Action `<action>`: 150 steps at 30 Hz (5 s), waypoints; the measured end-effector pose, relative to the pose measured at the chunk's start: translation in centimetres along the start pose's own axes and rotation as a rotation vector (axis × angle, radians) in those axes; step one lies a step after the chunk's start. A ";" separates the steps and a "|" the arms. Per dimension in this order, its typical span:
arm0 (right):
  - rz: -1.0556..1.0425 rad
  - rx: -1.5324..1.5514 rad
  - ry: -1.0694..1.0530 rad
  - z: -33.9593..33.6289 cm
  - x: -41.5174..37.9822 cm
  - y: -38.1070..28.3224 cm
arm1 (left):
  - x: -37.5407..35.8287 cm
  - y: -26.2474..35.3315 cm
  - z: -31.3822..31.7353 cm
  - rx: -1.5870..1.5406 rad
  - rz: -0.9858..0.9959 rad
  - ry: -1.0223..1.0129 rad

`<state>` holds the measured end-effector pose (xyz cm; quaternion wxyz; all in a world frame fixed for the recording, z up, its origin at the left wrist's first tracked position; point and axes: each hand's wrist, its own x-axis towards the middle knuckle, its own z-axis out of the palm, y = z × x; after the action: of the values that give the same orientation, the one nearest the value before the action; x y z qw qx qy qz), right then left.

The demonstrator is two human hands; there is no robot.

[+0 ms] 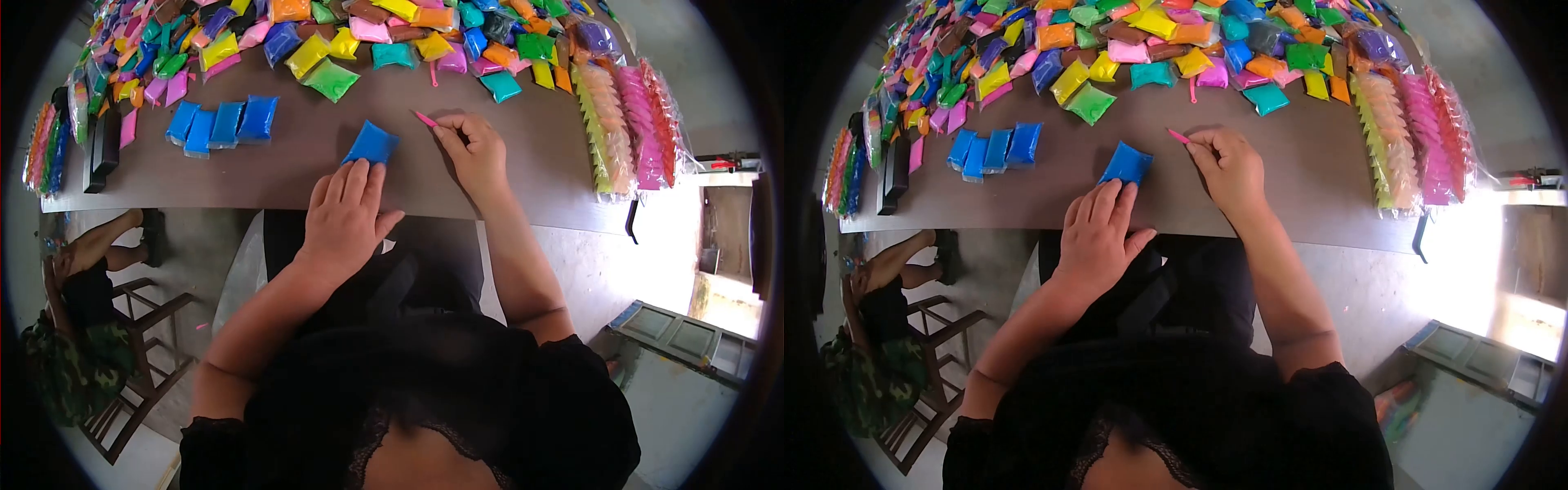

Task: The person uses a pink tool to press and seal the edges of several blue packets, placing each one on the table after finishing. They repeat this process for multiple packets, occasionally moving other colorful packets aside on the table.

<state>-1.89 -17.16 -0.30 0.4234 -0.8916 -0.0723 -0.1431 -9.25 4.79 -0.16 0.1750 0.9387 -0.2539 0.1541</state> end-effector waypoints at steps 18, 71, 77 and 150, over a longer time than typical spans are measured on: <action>-0.251 0.076 -0.243 2.6 -2.5 -3.7 | -1.6 -1.2 1.1 0.035 0.063 0.041; -0.041 0.023 -0.129 2.3 -0.3 -2.5 | 2.7 -2.4 1.0 -0.120 0.073 -0.092; -0.028 -0.050 -0.111 2.1 0.1 -2.4 | 2.8 -2.3 1.0 -0.103 0.055 -0.094; 0.342 0.971 -0.648 1.3 8.3 1.0 | 10.0 -1.8 -0.2 -1.349 -0.791 0.060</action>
<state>6.47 -16.72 0.77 0.7551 -0.5940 -0.1103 0.2547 -0.06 2.11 3.32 0.7564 0.6456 0.0657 -0.0820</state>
